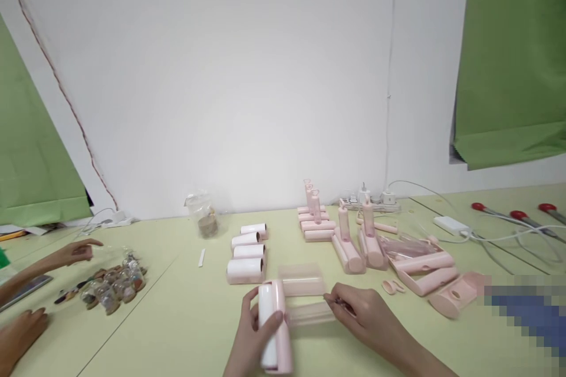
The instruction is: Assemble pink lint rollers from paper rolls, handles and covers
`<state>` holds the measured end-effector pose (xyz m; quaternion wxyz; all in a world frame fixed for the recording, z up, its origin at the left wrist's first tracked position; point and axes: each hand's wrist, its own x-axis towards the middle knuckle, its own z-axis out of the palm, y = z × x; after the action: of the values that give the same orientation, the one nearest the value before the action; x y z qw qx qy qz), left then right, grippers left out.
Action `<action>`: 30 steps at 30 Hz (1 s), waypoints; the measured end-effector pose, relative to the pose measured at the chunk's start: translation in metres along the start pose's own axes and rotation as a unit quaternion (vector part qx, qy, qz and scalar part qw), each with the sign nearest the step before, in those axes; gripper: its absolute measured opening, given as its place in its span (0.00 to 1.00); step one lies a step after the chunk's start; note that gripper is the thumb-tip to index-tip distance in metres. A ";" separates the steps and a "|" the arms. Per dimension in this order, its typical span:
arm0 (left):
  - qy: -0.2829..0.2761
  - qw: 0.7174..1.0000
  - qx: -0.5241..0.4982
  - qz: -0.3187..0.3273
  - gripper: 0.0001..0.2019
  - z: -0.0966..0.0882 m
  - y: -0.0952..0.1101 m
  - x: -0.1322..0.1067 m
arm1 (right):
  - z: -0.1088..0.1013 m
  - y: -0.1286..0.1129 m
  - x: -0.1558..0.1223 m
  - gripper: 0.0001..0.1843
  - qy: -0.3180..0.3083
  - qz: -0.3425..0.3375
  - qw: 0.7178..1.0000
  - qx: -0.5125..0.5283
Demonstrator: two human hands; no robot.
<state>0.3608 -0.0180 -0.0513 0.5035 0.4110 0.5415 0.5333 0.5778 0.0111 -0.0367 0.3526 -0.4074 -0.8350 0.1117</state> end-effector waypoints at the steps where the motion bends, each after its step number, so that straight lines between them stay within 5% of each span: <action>1: 0.048 0.998 0.023 0.034 0.33 0.000 -0.005 -0.005 | 0.003 0.000 -0.001 0.16 0.000 -0.005 1.000 0.003; 4: 0.149 0.974 0.081 0.151 0.29 0.005 -0.007 -0.018 | 0.011 -0.001 -0.004 0.17 0.012 0.003 1.000 0.002; 7: 0.076 0.950 0.144 0.266 0.26 0.022 0.003 -0.023 | 0.015 -0.004 -0.004 0.18 0.020 0.032 0.999 0.005; 10: -0.094 0.946 0.192 0.244 0.24 0.043 0.008 -0.017 | 0.014 -0.009 -0.003 0.18 0.016 0.058 0.997 0.043; 12: -0.132 0.937 0.240 0.216 0.15 0.055 0.006 -0.010 | 0.011 -0.010 -0.002 0.19 0.009 0.066 0.996 0.065; 14: -0.121 0.916 0.311 0.223 0.07 0.062 0.001 -0.003 | 0.007 -0.010 -0.002 0.18 -0.014 0.044 0.997 0.066; 20: -0.098 0.841 0.464 0.261 0.06 0.057 -0.012 -0.001 | 0.008 0.002 -0.006 0.10 -0.072 -0.121 0.987 -0.079; 24: -0.068 0.841 0.468 0.261 0.06 0.048 -0.020 -0.007 | 0.020 0.003 -0.011 0.12 -0.098 -0.117 0.981 -0.116; 30: -0.144 0.832 0.450 0.291 0.06 0.033 -0.017 -0.009 | 0.024 -0.004 -0.018 0.05 -0.158 -0.146 0.968 -0.129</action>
<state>0.3960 -0.0229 -0.0643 0.1558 0.8030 0.4984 0.2873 0.5661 -0.0026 -0.0613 0.1730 -0.2999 -0.9381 0.0137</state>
